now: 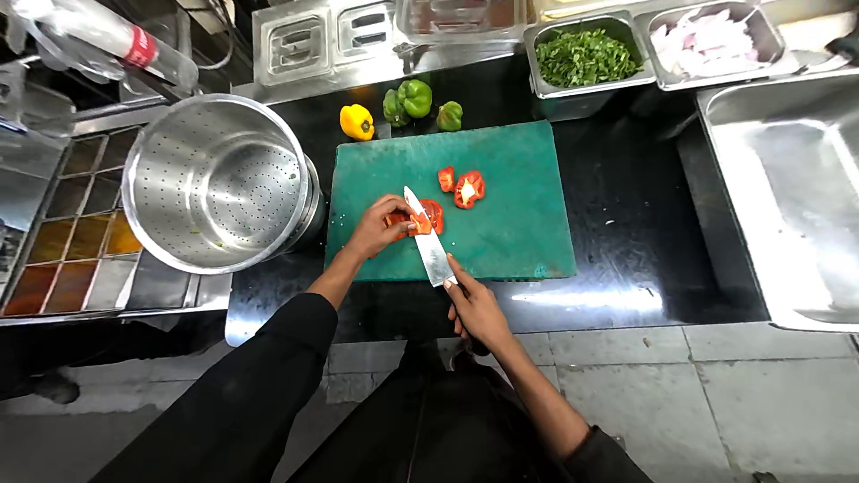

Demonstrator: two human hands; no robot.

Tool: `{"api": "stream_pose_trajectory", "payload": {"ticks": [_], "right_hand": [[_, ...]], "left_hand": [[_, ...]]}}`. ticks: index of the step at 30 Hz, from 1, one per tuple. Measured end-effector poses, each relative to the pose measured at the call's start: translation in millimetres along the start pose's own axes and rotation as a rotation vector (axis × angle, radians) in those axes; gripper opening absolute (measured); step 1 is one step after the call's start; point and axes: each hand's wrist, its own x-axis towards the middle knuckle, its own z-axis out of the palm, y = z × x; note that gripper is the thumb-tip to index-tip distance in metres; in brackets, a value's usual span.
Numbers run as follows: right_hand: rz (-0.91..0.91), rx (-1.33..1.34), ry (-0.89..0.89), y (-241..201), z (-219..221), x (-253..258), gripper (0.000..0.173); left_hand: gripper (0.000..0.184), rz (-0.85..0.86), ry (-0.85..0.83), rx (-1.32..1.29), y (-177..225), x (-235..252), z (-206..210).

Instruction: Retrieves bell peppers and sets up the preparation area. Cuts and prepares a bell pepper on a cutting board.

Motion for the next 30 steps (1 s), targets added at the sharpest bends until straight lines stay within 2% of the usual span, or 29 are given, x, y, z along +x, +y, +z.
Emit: {"api": "stream_pose_trajectory", "payload": {"ticks": [5,19,23,25,28,30], "right_hand": [[0.006,-0.009,-0.052,5,-3,-6,0.055],[0.012,-0.111,-0.06,-4,3,2,0.055],[0.013,-0.119,-0.047,-4,2,2,0.054],[0.011,-0.131,-0.04,-5,1,2,0.054],[0.023,-0.138,-0.04,-4,0,2,0.054],[0.018,-0.134,-0.04,-4,1,2,0.054]], "left_hand": [[0.024,-0.001,0.029,0.003,-1,1,0],[0.027,0.052,0.103,0.057,-1,-4,8],[0.024,-0.003,0.159,0.003,1,-7,2],[0.019,-0.008,0.209,0.071,8,-13,-3],[0.014,-0.018,0.137,0.208,11,-37,-7],[0.013,-0.042,0.117,0.211,8,-49,-8]]}}
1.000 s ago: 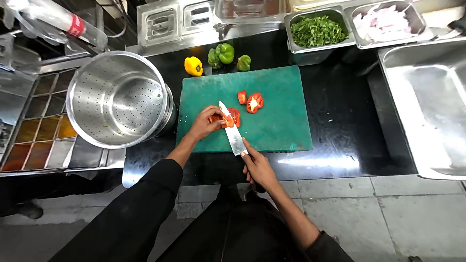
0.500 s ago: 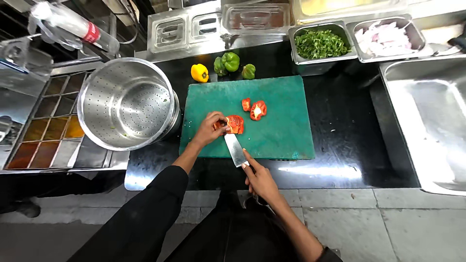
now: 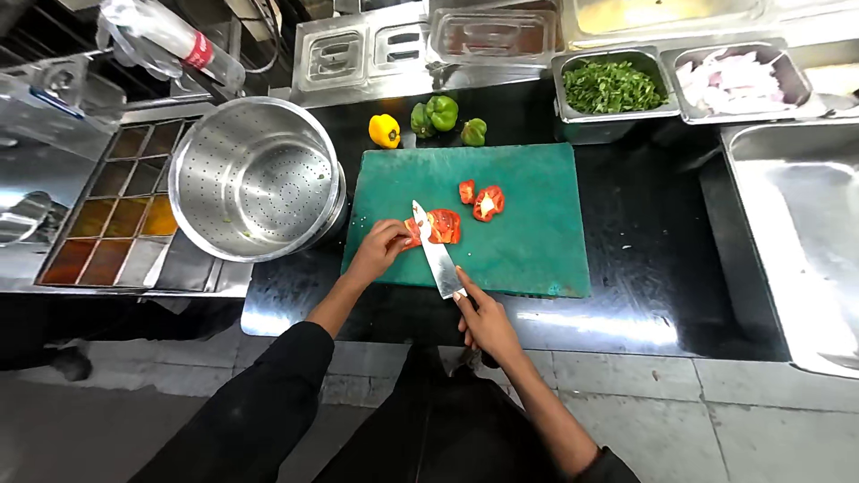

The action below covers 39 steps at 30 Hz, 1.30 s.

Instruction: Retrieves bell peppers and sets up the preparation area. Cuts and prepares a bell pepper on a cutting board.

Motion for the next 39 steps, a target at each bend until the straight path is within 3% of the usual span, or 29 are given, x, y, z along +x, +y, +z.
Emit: {"api": "stream_pose_trajectory", "payload": {"ticks": [39], "right_hand": [[-0.09,-0.184,-0.009,-15,3,7,0.054]], "left_hand": [[0.022,-0.03,0.016,-0.082,-10,-4,1]]}}
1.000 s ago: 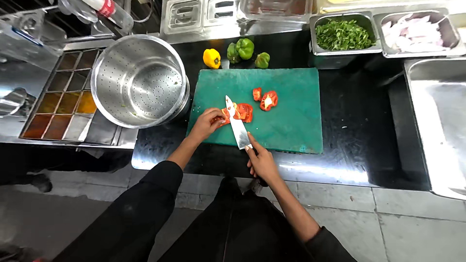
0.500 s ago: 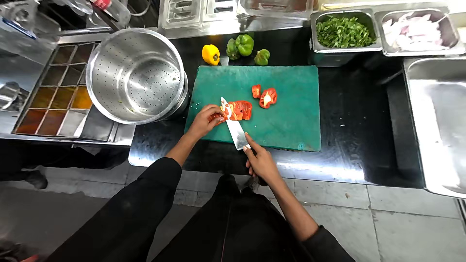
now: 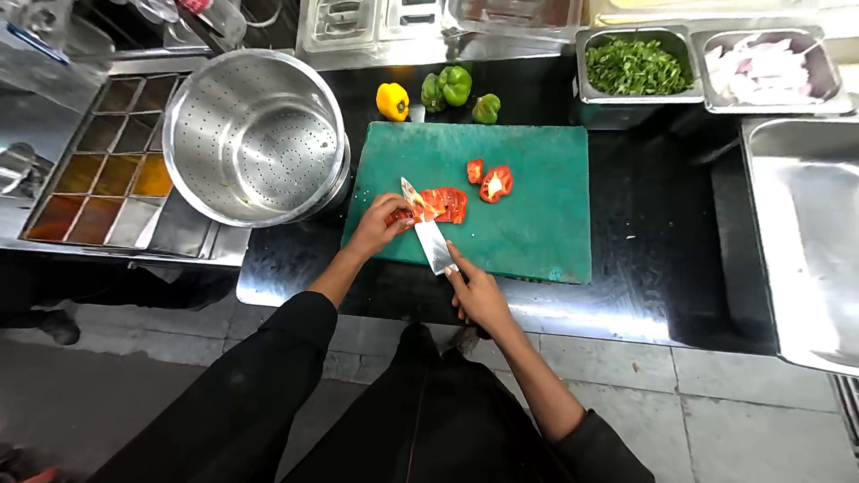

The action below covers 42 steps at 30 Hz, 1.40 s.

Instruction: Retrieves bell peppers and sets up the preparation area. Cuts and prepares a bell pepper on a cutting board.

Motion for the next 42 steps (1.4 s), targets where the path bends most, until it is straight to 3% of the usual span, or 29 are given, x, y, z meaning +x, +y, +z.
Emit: {"api": "stream_pose_trajectory", "payload": {"ticks": [14,21,30,42], "right_hand": [[0.0,-0.008,-0.026,13,11,-9,0.053],[0.027,-0.02,-0.03,10,11,-8,0.053],[0.002,0.003,-0.022,-9,11,0,0.053],[-0.027,-0.04,-0.012,-4,22,0,0.053]], "left_hand": [[0.024,0.024,0.057,-0.051,-3,-6,1],[0.016,0.081,0.079,0.211,5,-41,-11],[0.017,-0.008,-0.093,0.119,7,-32,-30],[0.017,0.012,-0.037,0.062,-1,-35,-25]]}}
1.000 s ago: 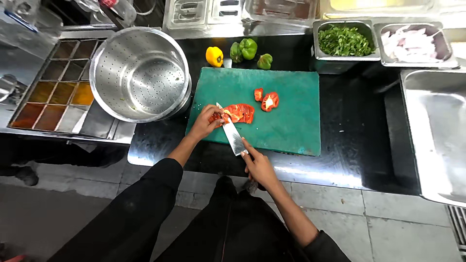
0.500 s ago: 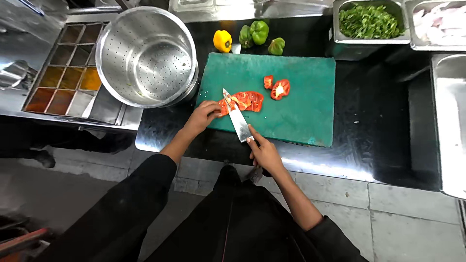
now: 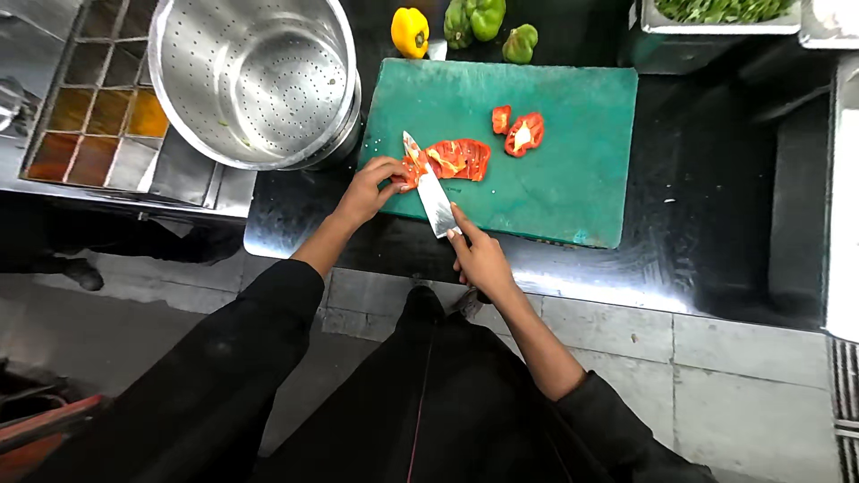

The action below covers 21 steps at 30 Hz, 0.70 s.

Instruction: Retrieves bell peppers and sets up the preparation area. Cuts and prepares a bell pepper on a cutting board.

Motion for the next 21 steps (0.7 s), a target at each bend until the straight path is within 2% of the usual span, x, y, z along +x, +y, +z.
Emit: {"api": "stream_pose_trajectory", "payload": {"ticks": [4,9,14,21], "right_hand": [[0.003,0.002,-0.017,9,2,-13,0.054],[-0.001,0.007,-0.026,-4,-1,4,0.053],[-0.021,-0.022,-0.022,14,2,-16,0.053],[-0.002,0.0,-0.055,1,-2,-3,0.054]], "left_hand": [[0.019,-0.015,0.039,-0.026,-4,-3,3],[0.022,-0.046,0.043,-0.038,-3,-4,4],[0.026,-0.067,0.064,-0.108,-7,-4,4],[0.027,-0.05,0.07,-0.192,-11,-5,3]]}}
